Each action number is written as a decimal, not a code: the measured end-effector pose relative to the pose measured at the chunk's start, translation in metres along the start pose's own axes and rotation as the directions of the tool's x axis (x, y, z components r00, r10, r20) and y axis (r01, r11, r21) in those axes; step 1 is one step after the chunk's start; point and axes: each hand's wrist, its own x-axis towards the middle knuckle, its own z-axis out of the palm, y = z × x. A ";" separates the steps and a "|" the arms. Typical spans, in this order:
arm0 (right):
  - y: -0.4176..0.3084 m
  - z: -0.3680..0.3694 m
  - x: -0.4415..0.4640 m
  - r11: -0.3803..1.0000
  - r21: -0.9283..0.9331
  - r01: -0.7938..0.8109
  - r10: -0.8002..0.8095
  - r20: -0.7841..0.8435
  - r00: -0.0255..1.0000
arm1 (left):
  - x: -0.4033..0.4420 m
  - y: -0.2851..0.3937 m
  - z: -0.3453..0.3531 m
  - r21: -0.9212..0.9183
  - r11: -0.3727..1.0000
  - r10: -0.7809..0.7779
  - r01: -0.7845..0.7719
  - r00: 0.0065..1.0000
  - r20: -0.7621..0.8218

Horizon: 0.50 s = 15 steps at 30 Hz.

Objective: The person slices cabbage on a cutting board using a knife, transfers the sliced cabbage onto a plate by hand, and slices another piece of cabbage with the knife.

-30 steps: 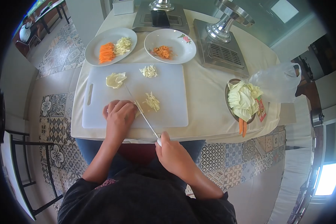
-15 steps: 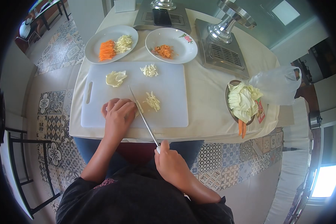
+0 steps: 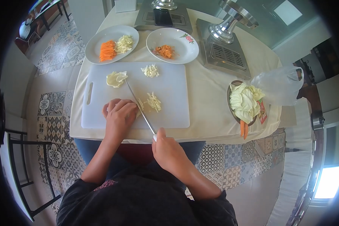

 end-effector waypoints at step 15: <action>0.020 -0.026 -0.038 0.997 -0.066 -0.050 0.047 -0.047 0.998 | -0.003 0.001 0.000 0.013 1.000 0.007 -0.007 1.000 0.005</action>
